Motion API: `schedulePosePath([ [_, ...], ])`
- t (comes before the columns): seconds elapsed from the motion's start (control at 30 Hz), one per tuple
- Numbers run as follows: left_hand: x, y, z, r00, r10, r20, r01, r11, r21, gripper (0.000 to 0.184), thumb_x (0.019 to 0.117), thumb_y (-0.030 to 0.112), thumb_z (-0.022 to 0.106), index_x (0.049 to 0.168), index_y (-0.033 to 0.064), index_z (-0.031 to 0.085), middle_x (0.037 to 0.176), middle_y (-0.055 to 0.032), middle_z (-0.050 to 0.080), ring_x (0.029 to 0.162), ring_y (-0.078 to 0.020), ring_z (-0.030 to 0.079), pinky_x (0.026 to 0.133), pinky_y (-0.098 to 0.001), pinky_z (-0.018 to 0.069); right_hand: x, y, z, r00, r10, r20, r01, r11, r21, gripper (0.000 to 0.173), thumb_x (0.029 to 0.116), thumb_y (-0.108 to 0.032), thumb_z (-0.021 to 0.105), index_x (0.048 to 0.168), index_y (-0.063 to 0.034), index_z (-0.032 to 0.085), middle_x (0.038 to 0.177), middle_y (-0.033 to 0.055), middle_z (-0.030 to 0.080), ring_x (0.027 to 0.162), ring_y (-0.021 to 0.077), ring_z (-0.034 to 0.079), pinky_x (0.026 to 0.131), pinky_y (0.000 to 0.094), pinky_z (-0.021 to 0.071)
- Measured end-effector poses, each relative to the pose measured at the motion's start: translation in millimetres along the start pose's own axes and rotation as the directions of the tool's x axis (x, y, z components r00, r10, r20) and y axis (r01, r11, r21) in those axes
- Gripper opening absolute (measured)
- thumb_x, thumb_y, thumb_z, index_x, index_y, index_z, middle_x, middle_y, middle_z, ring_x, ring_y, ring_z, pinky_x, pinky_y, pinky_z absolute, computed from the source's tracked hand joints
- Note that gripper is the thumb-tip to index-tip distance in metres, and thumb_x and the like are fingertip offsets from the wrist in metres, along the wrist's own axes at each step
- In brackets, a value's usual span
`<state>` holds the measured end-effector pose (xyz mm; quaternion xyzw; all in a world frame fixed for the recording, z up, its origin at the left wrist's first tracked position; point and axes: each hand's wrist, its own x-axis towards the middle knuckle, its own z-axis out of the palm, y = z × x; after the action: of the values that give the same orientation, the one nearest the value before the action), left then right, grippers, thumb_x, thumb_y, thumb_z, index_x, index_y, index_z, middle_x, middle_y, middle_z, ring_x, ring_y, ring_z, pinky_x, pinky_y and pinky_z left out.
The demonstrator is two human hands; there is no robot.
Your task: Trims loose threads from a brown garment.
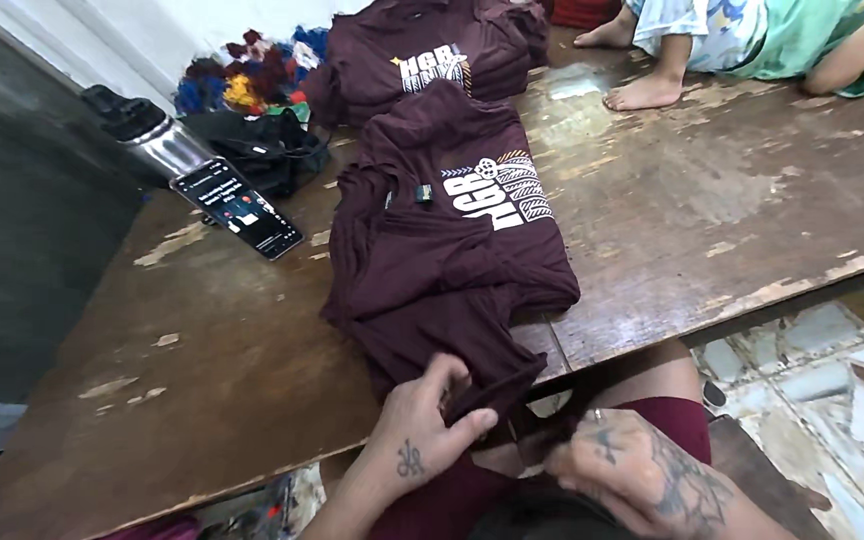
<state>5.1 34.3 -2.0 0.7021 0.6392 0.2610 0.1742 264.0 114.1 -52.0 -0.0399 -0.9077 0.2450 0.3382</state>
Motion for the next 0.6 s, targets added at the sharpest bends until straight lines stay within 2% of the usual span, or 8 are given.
schedulePosePath([
  [0.07, -4, -18, -24, 0.963, 0.008, 0.270, -0.002, 1.000, -0.024, 0.027, 0.0912, 0.034, 0.070, 0.094, 0.0063, 0.068, 0.072, -0.0059, 0.065, 0.064, -0.0194, 0.066, 0.058, -0.0433, 0.0543, 5, 2, 0, 0.997, -0.080, -0.009, 0.080, 0.997, -0.005, 0.039, 0.1090, -0.033, 0.047, 0.081, -0.0121, 0.064, 0.063, 0.0001, 0.059, 0.061, 0.0123, 0.061, 0.065, 0.0252, 0.0520],
  [0.13, -8, -30, -56, 0.994, -0.100, -0.044, 0.093, 0.985, -0.148, 0.016, 0.0917, 0.021, 0.065, 0.085, 0.0065, 0.068, 0.073, 0.0009, 0.064, 0.067, -0.0064, 0.063, 0.064, -0.0271, 0.0535, 22, 1, 4, 0.985, -0.172, -0.007, 0.172, 0.985, -0.006, 0.046, 0.1086, -0.036, 0.048, 0.071, -0.0138, 0.060, 0.060, 0.0004, 0.054, 0.064, 0.0152, 0.059, 0.076, 0.0282, 0.0506],
  [0.2, 8, -34, -66, 0.623, -0.389, -0.679, -0.021, 0.859, -0.511, 0.015, 0.1005, 0.006, 0.053, 0.086, 0.0090, 0.053, 0.062, 0.0075, 0.052, 0.053, -0.0014, 0.052, 0.053, -0.0179, 0.0478, 48, 1, 9, 0.973, -0.230, 0.016, 0.231, 0.973, -0.027, 0.037, 0.1070, -0.038, 0.051, 0.082, -0.0158, 0.068, 0.078, 0.0012, 0.063, 0.088, 0.0176, 0.065, 0.097, 0.0362, 0.0492],
  [0.23, 22, -29, -70, 0.414, -0.443, -0.795, -0.154, 0.827, -0.541, 0.015, 0.1053, 0.011, 0.049, 0.092, 0.0166, 0.048, 0.059, 0.0131, 0.046, 0.048, 0.0012, 0.046, 0.048, -0.0156, 0.0437, 66, 1, 9, 0.972, -0.232, 0.026, 0.233, 0.971, -0.059, 0.032, 0.1056, -0.039, 0.053, 0.092, -0.0161, 0.071, 0.092, 0.0029, 0.069, 0.103, 0.0208, 0.067, 0.106, 0.0438, 0.0473],
  [0.27, 32, -21, -69, 0.360, -0.412, -0.837, -0.195, 0.844, -0.499, 0.010, 0.1075, 0.015, 0.045, 0.099, 0.0180, 0.047, 0.060, 0.0161, 0.047, 0.049, 0.0031, 0.048, 0.048, -0.0151, 0.0451, 89, 5, 8, 0.977, -0.213, 0.022, 0.214, 0.972, -0.102, 0.029, 0.1029, -0.039, 0.056, 0.100, -0.0149, 0.073, 0.106, 0.0065, 0.072, 0.115, 0.0267, 0.066, 0.109, 0.0527, 0.0451],
  [0.4, 67, -29, -43, 0.803, -0.186, -0.567, 0.168, 0.982, -0.084, 0.035, 0.1079, 0.019, 0.044, 0.115, -0.0054, 0.068, 0.101, -0.0120, 0.073, 0.084, -0.0166, 0.070, 0.081, -0.0352, 0.0573, 169, 66, 7, 0.959, 0.242, 0.149, -0.202, 0.949, -0.243, 0.055, 0.1006, -0.050, 0.056, 0.132, -0.0070, 0.068, 0.140, 0.0202, 0.063, 0.139, 0.0427, 0.051, 0.113, 0.0718, 0.0306],
  [0.5, 81, -62, -36, 0.863, -0.278, -0.422, 0.320, 0.947, 0.029, 0.040, 0.1111, 0.026, 0.040, 0.129, 0.0029, 0.067, 0.124, -0.0171, 0.069, 0.107, -0.0309, 0.069, 0.098, -0.0520, 0.0511, 187, 115, 13, 0.678, 0.625, 0.387, -0.565, 0.780, -0.270, 0.078, 0.1009, -0.067, 0.042, 0.157, -0.0133, 0.044, 0.165, 0.0208, 0.032, 0.157, 0.0387, 0.019, 0.120, 0.0695, 0.0109],
  [0.6, 47, -28, -36, 0.899, 0.002, -0.438, 0.041, 0.995, 0.090, 0.037, 0.1057, 0.026, 0.047, 0.113, -0.0013, 0.072, 0.106, -0.0150, 0.072, 0.093, -0.0215, 0.070, 0.086, -0.0377, 0.0564, 160, 106, -6, 0.743, 0.602, 0.293, -0.562, 0.798, -0.216, 0.073, 0.1018, -0.064, 0.043, 0.156, -0.0146, 0.046, 0.162, 0.0220, 0.037, 0.154, 0.0399, 0.027, 0.121, 0.0652, 0.0197],
])
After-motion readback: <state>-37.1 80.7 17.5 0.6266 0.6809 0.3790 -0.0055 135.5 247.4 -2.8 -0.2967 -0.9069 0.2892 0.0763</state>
